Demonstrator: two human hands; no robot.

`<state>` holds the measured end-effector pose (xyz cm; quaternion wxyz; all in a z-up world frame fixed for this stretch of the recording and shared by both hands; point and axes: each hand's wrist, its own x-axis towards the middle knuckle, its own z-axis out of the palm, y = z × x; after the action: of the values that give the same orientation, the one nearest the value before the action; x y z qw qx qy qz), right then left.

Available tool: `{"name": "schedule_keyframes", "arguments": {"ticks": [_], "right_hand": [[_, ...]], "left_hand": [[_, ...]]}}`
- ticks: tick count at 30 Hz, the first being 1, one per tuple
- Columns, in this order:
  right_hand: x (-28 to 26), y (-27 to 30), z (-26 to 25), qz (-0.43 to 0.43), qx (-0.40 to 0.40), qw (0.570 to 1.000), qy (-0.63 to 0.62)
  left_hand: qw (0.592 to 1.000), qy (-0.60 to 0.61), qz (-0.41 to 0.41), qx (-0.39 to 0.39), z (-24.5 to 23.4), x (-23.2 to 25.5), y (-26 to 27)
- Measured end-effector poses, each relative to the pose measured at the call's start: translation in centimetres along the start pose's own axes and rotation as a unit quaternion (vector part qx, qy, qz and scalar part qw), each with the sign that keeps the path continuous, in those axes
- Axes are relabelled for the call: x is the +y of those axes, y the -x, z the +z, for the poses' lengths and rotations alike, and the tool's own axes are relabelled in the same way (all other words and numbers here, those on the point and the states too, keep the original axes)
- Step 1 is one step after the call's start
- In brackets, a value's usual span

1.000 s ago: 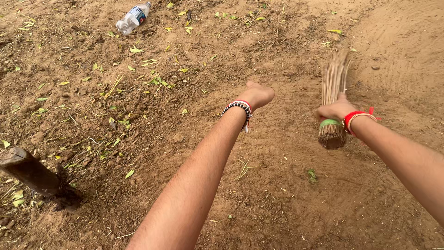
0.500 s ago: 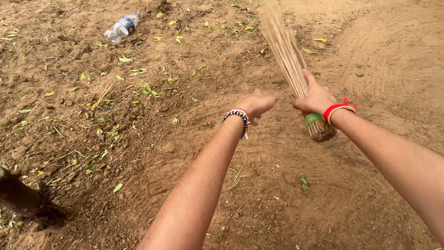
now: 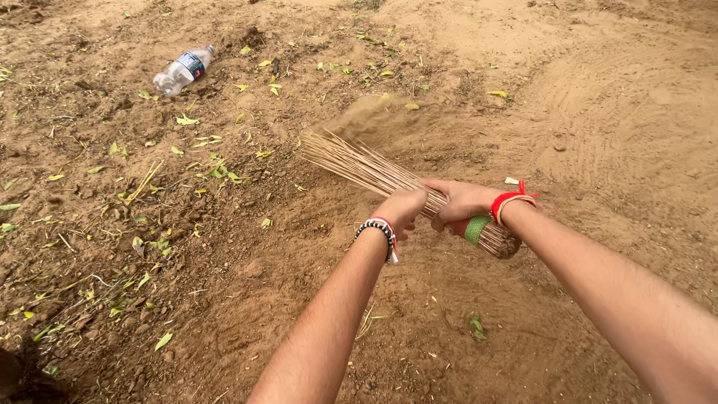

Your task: The person sweeps dirt and leaves on the ground using a hand-held broom.

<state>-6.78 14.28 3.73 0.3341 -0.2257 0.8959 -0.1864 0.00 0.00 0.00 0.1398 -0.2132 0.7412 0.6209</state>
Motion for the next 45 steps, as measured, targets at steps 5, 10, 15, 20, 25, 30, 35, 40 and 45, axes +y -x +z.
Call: {"name": "schedule_keyframes", "arguments": {"ticks": [5,10,15,20,25,30,35,40,45], "right_hand": [[0.6,-0.8,-2.8,-0.056,0.197,0.978,-0.037],[5.9,-3.7,-4.5,0.164,0.306,0.93,-0.118],[7.5,-6.3,-3.0,0.171,0.159,0.964,-0.13],[2.9,-4.5,-1.8,0.031,0.05,0.997,-0.049],[0.5,-2.1,-2.5,-0.032,0.116,0.993,-0.015],[0.9,-3.5,-1.7,0.145,0.174,0.973,0.031],[-3.6,-3.7,4.1,0.1,0.025,0.992,0.068],[-12.6,1.1,6.1,-0.034,0.013,0.991,0.128],[-12.7,4.1,2.9,-0.072,0.142,0.981,0.115]], "left_hand": [[1.0,-0.023,0.006,-0.001,-0.8,-1.0,-0.6],[0.999,0.021,0.007,-0.029,-2.5,-2.2,-1.1],[0.999,-0.016,-0.032,0.018,-4.0,-2.0,0.3],[0.995,-0.087,0.028,0.045,-4.3,-1.4,-1.8],[0.966,-0.213,0.106,0.1,-9.6,4.8,-0.7],[0.974,-0.17,0.075,0.128,-12.8,6.8,3.4],[0.971,-0.197,0.024,0.131,-15.6,2.9,2.9],[0.946,-0.242,0.044,0.213,-16.0,-0.8,-0.4],[0.959,-0.209,0.059,0.181,-12.8,2.0,1.5]]}}
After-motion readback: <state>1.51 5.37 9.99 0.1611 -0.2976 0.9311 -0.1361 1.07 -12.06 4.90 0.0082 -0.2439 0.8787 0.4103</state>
